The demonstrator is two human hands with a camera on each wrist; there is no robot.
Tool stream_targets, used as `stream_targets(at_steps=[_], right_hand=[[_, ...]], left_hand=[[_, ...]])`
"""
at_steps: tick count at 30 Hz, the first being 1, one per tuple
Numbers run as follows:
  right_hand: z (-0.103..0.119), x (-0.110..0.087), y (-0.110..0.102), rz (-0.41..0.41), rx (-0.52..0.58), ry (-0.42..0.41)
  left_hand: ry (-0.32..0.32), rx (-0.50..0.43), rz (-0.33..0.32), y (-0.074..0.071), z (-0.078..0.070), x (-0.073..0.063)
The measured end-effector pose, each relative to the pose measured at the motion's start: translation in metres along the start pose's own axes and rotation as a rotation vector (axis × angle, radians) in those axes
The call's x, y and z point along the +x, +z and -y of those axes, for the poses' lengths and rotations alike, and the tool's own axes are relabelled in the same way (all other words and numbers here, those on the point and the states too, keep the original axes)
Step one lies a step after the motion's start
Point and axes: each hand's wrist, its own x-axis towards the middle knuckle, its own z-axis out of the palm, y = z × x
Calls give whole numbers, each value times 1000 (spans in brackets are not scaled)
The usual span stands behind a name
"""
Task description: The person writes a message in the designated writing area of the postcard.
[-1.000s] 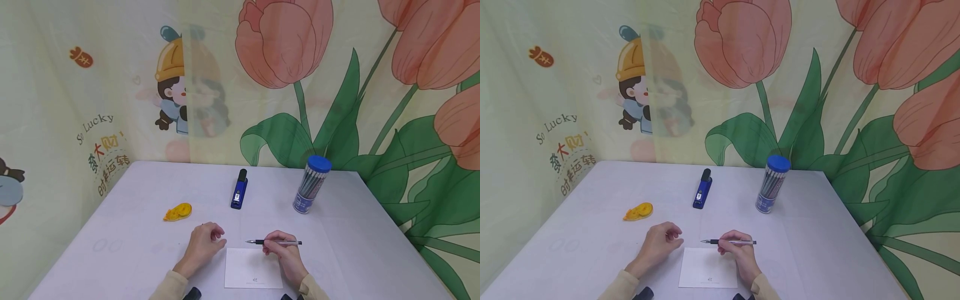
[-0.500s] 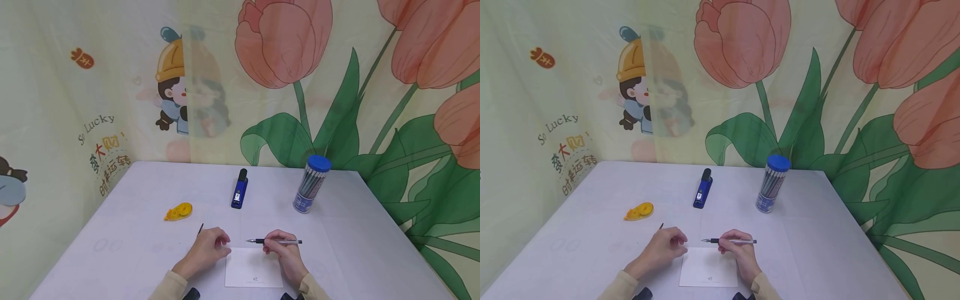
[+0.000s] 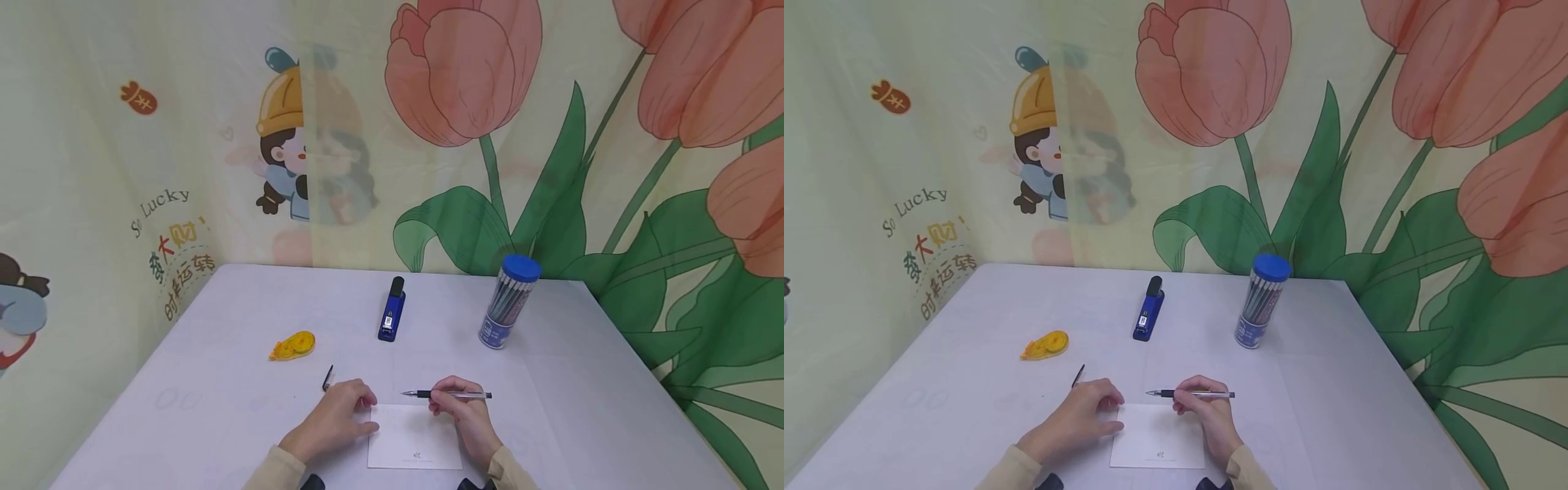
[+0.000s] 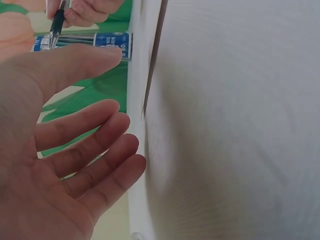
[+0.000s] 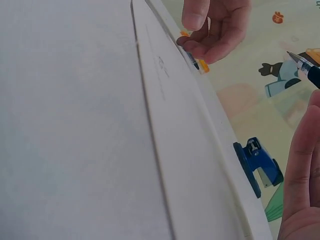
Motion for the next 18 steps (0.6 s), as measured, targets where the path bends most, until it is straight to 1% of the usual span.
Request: stream_targets(at_steps=[2, 5, 12, 18], right_hand=[[0, 0, 0, 4, -3, -4], [-1, 0, 0, 5, -7, -6], [1, 0, 0, -7, -14, -5], [1, 0, -1, 1, -14, -12]], left_hand=[[2, 26, 8, 0, 0, -1], [21, 72, 6, 1, -1, -2], [70, 204, -28, 3, 2, -7], [105, 236, -24, 2, 2, -11]])
